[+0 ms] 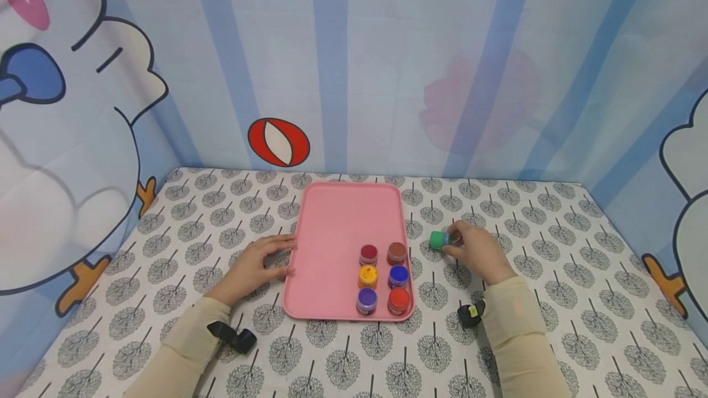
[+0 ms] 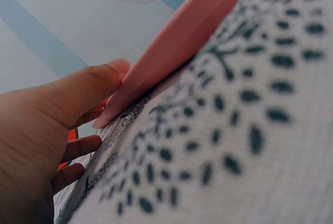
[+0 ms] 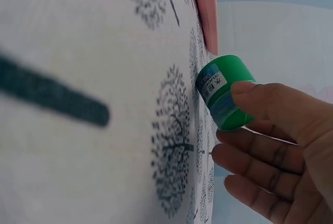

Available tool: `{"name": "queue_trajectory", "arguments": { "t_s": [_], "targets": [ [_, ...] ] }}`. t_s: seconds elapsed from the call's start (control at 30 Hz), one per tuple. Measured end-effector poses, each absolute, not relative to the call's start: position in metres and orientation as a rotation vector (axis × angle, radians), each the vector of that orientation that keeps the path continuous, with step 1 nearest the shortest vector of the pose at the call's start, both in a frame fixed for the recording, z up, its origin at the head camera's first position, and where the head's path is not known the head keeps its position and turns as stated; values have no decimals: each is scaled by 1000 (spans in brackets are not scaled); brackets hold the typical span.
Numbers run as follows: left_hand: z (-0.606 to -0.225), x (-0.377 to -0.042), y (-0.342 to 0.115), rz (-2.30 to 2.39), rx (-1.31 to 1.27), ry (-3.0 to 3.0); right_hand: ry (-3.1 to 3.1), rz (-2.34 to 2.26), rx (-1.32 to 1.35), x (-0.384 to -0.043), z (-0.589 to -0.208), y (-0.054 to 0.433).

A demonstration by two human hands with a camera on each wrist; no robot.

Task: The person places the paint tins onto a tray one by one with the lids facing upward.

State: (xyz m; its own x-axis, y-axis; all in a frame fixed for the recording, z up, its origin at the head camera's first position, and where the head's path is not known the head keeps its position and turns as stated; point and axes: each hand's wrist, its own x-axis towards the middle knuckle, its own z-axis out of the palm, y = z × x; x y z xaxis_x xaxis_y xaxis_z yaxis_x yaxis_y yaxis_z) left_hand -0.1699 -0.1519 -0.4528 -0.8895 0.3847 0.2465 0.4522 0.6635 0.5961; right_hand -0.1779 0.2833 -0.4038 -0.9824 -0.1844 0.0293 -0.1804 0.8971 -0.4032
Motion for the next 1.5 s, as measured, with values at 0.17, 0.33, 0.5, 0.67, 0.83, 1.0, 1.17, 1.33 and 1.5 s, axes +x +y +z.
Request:
{"name": "queue_trajectory", "arguments": {
  "t_s": [0.17, 0.33, 0.5, 0.67, 0.83, 1.0, 1.17, 1.33, 1.5],
  "targets": [
    [-454, -170, -151, -1028, -700, -2771, 3070, -684, -319, -178, -403, 283],
    [-454, -170, -151, -1023, -701, -2772, 3081, -691, -314, -178, -403, 283],
    [-454, -171, -152, -1034, -698, -2781, 3093, -674, -323, -178, -402, 280],
    [-455, -171, -154, -1038, -701, -2776, 3103, -677, -326, -177, -400, 276],
    [-454, -170, -153, -1042, -703, -2774, 3102, -681, -333, -176, -397, 273],
    [-452, -170, -151, -1028, -721, -2759, 3110, -676, -358, -175, -395, 271],
    [-450, -170, -151, -1017, -723, -2765, 3114, -654, -387, -174, -393, 267],
    [-450, -170, -151, -1018, -714, -2780, 3122, -658, -401, -172, -390, 262],
    [-451, -169, -151, -1036, -718, -2769, 3150, -605, -417, -171, -389, 258]
  ]
}}
